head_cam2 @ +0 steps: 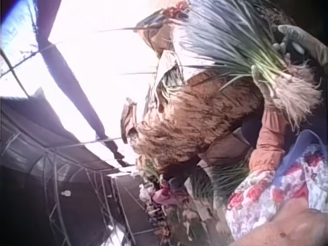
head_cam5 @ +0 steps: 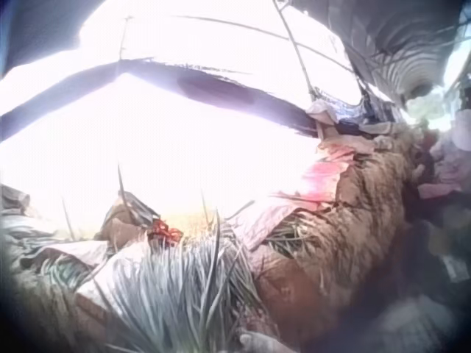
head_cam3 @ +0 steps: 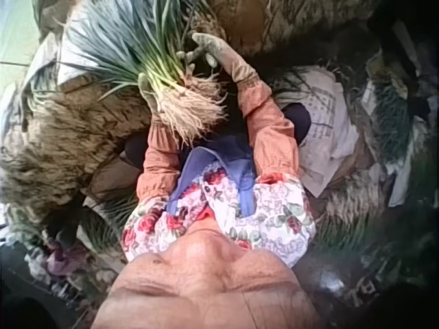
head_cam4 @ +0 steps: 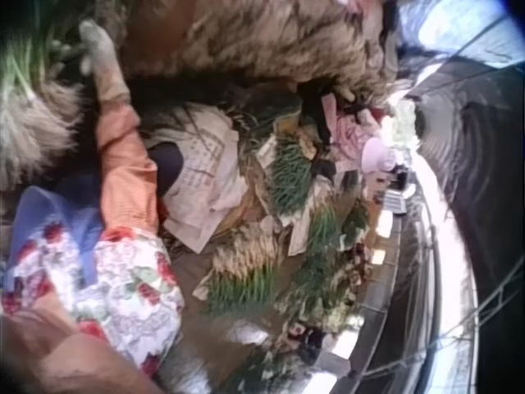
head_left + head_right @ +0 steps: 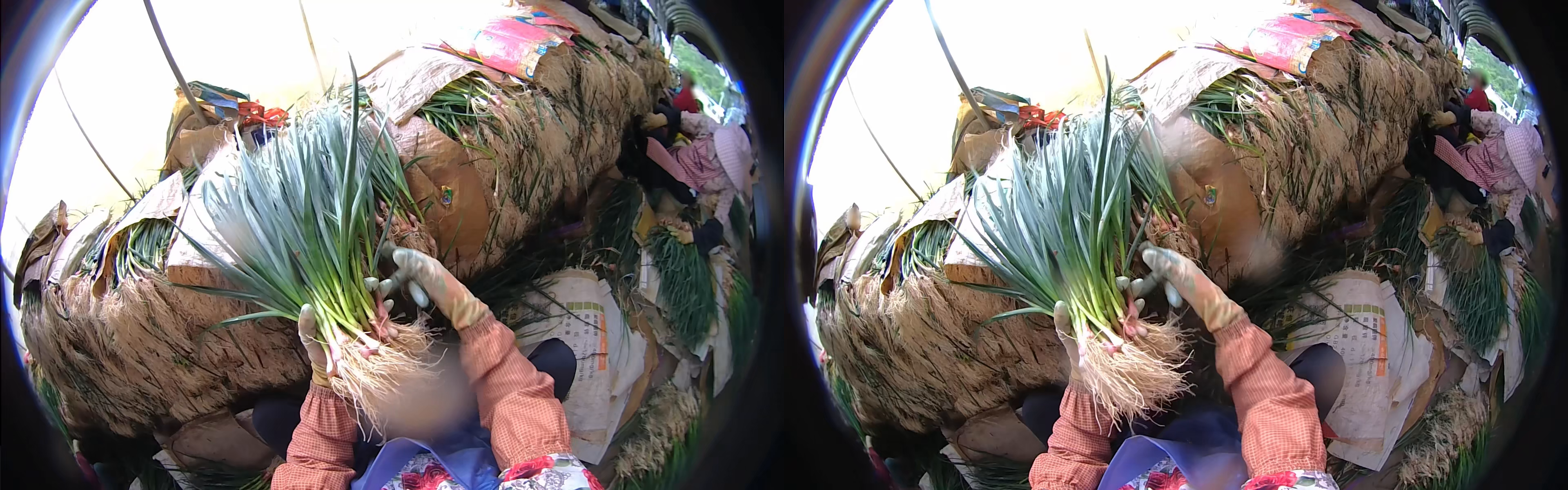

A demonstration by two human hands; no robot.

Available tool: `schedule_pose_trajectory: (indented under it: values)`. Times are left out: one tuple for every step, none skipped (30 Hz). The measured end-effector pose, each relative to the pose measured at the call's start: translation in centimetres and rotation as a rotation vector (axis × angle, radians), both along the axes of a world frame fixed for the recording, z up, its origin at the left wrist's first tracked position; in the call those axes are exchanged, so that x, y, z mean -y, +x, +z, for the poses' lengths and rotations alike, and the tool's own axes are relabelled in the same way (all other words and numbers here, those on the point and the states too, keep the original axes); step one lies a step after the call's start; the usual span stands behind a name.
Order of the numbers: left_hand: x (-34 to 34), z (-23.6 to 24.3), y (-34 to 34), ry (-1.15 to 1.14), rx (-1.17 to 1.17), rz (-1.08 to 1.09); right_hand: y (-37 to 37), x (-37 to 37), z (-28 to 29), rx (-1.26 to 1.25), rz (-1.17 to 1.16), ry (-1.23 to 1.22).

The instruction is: The person gathers green onions from a large pile, aligns them by hand, and ties them into bundles using a rubber band. The person repeats this process for multiple bunches, placing the finished bundles aside.

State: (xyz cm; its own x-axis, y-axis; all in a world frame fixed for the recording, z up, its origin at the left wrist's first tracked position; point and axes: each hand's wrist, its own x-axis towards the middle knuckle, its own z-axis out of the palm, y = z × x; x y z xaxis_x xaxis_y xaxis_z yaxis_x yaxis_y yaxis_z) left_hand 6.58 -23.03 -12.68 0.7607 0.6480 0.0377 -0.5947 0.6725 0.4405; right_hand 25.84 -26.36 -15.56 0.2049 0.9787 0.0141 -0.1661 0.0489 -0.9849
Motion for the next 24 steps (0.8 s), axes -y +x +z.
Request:
schedule_pose_trajectory:
  values:
    - [0.1,0.2,-0.1,-0.007,-0.011,0.019,-0.2,-1.4,1.5,-0.102,0.06,0.014]
    - [0.1,0.3,-0.2,-0.015,-0.021,0.039,-0.8,-3.1,1.8,-0.165,0.048,0.0]
    - [0.1,0.1,-0.3,0.011,-0.032,0.054,-1.5,-4.3,2.1,-0.226,0.028,-0.015]
    - [-0.1,-0.5,-0.5,0.039,-0.047,0.072,-2.3,-5.0,2.1,-0.247,0.018,0.047]
    - [-0.3,-0.8,-0.7,0.068,-0.061,0.09,-3.1,-5.6,2.1,-0.269,0.007,0.11]
    - [-0.8,-0.7,-1.0,0.186,-0.024,-0.011,-4.5,-6.3,1.8,-0.298,-0.118,0.289]
    - [-0.9,-1.0,-1.0,0.106,0.009,-0.012,-4.5,-5.8,1.7,-0.348,-0.111,0.218]
    - [-0.8,-1.0,-0.8,0.054,0.001,0.02,-4.3,-4.9,1.9,-0.399,-0.102,0.138]
    - [-0.8,-1.0,-0.7,0.002,-0.008,0.053,-3.9,-4.1,1.8,-0.449,-0.093,0.059]
    - [-0.9,-1.4,-0.7,0.004,0.011,0.035,-3.3,-3.6,1.4,-0.575,-0.043,0.011]
    - [-1.1,-1.9,-0.8,0.007,0.03,0.018,-3.4,-3.3,1.2,-0.631,-0.056,-0.003]
    - [-1.3,-2.0,-0.7,0.013,0.049,0.001,-3.8,-3.0,1.6,-0.686,-0.069,-0.015]
    - [-1.2,-1.9,-0.6,-0.028,0.04,0.013,-4.0,-2.8,1.8,-0.742,-0.08,-0.027]
    - [-0.9,-1.7,-0.6,-0.069,0.031,0.026,-4.1,-2.7,1.0,-0.615,-0.145,-0.008]
    - [-0.8,-1.5,-0.7,-0.109,0.021,0.042,-4.5,-2.8,0.1,-0.701,-0.178,0.095]
    - [-0.9,-1.6,-0.7,-0.08,0.037,0.031,-5.0,-2.8,-0.8,-0.785,-0.211,0.198]
    - [-1.0,-1.7,-0.6,-0.052,0.052,0.021,-5.3,-2.9,-1.3,-0.868,-0.244,0.301]
    - [-1.1,-2.0,-0.7,-0.026,0.063,0.017,-5.7,-3.0,-0.7,-0.993,-0.346,0.322]
    - [-1.4,-2.2,-0.8,-0.004,0.076,-0.004,-5.6,-3.1,0.0,-0.911,-0.387,0.361]
    - [-1.3,-2.3,-0.9,-0.032,0.084,0.009,-5.9,-2.6,0.4,-0.976,-0.261,0.358]
    - [-1.2,-2.2,-1.0,-0.054,0.094,0.015,-6.0,-2.3,0.8,-1.037,-0.136,0.362]
    - [-1.3,-2.2,-1.1,-0.054,0.108,0.005,-5.9,-2.9,0.7,-0.966,-0.102,0.333]
    - [-1.4,-2.1,-1.3,-0.053,0.122,-0.01,-5.4,-4.0,0.6,-0.895,-0.072,0.306]
    - [-1.4,-1.9,-1.4,-0.052,0.136,-0.024,-4.4,-5.6,0.0,-0.905,-0.106,0.304]
